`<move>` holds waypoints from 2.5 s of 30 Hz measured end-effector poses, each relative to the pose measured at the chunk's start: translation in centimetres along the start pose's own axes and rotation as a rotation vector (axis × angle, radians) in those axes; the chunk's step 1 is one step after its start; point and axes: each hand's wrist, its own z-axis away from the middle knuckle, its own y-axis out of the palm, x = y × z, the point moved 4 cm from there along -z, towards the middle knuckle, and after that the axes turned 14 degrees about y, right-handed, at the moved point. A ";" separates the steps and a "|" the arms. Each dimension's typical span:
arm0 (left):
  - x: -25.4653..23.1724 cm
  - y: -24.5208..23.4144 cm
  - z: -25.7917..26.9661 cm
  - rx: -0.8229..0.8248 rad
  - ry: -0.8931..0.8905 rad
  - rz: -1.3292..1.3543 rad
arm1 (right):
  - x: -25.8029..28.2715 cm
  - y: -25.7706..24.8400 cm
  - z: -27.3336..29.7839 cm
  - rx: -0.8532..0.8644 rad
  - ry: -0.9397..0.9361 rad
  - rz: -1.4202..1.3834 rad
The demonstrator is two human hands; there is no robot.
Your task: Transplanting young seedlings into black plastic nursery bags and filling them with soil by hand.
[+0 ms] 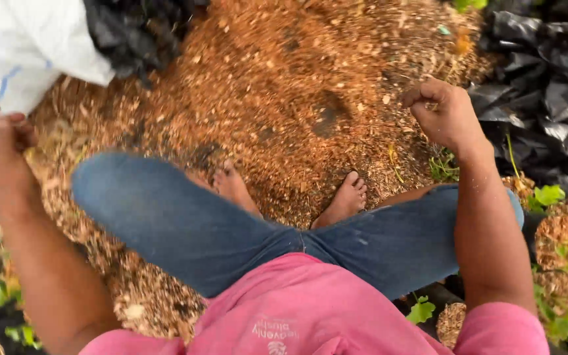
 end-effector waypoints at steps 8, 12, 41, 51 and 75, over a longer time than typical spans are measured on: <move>-7.4 20.6 -5.4 0.980 0.199 -0.587 | -3.6 1.8 -0.8 0.155 0.372 0.196; -0.3 26.6 -4.8 1.386 0.335 -1.069 | -2.1 4.2 -2.0 0.345 0.398 0.275; -8.3 46.7 2.1 0.793 0.090 0.274 | -1.8 11.3 -9.9 -0.103 0.190 -0.144; -7.7 45.1 4.8 0.684 0.706 -0.187 | -7.1 10.7 -11.6 -0.381 0.157 0.313; 5.8 46.4 -17.0 0.975 -0.002 -0.409 | -16.3 12.5 -28.7 -0.469 0.556 -0.229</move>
